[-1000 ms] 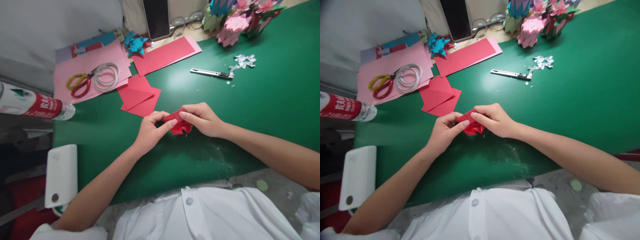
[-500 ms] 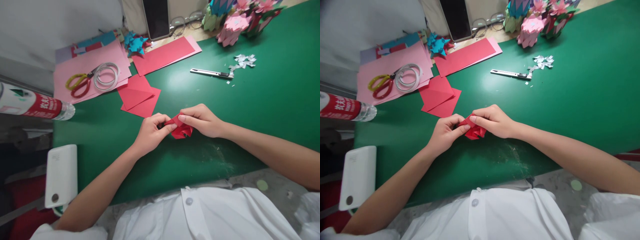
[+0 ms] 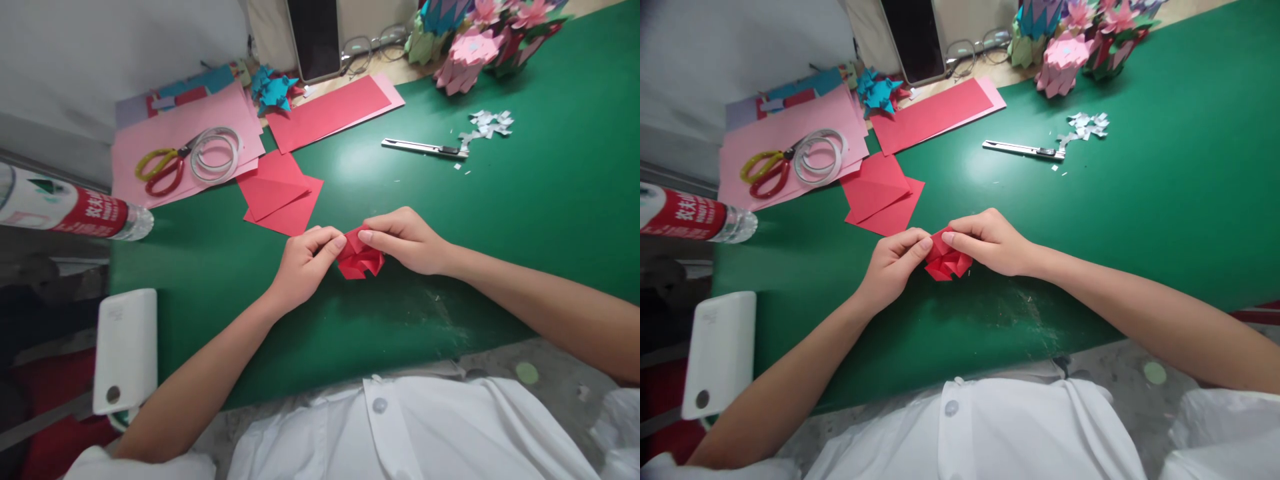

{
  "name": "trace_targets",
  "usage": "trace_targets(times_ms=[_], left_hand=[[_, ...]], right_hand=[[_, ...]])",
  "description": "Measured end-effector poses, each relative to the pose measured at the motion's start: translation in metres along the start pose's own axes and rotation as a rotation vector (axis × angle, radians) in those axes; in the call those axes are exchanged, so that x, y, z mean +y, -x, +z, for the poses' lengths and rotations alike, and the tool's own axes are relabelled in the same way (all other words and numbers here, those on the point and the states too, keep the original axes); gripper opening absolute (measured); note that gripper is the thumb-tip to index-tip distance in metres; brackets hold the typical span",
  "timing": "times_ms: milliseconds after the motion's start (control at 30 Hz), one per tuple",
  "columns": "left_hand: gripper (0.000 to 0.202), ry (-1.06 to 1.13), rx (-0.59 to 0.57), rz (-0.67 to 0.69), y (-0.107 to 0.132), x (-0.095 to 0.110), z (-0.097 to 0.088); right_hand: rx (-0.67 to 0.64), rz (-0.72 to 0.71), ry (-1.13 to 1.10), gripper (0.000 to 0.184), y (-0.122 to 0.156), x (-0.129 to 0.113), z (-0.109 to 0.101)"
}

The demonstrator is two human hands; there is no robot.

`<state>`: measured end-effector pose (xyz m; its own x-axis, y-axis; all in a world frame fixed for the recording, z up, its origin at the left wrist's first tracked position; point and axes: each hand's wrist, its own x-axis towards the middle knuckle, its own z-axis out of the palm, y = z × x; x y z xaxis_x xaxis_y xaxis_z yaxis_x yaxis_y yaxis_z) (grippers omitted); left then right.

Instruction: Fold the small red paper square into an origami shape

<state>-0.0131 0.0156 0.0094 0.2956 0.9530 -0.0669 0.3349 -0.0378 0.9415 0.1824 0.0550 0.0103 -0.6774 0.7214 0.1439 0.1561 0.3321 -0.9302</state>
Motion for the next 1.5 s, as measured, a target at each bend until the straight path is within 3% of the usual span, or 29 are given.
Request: trace_targets(times_ms=[400,800,1000,1100,1233,1367,1433,1500], left_hand=[[0.020,-0.118,-0.055,0.065,0.000,0.001,0.000],[0.012,-0.060,-0.089,0.078,0.001,0.001,-0.001],[0.017,-0.051,-0.082,0.061,0.001,0.000,-0.001],[0.019,0.118,-0.084,0.023,0.001,-0.002,-0.001],[0.024,0.324,-0.037,0.044,0.002,-0.005,0.003],[0.033,0.254,0.052,0.033,0.003,-0.006,0.009],[0.032,0.229,0.107,0.047,0.004,-0.007,0.011],[0.026,0.204,0.166,0.072,0.004,-0.008,0.012]], right_hand=[[-0.011,0.010,-0.024,0.038,0.000,-0.002,-0.001],[-0.094,-0.048,-0.006,0.042,0.000,0.001,-0.003],[-0.090,0.040,-0.083,0.032,0.001,0.000,-0.004],[-0.047,0.128,-0.178,0.030,0.001,-0.002,-0.004],[0.019,0.188,-0.223,0.033,0.000,-0.003,-0.003],[0.082,0.197,-0.210,0.030,-0.001,-0.003,-0.002],[0.101,0.188,-0.224,0.017,0.000,-0.001,-0.001],[0.121,0.178,-0.246,0.020,0.001,0.000,0.000]])
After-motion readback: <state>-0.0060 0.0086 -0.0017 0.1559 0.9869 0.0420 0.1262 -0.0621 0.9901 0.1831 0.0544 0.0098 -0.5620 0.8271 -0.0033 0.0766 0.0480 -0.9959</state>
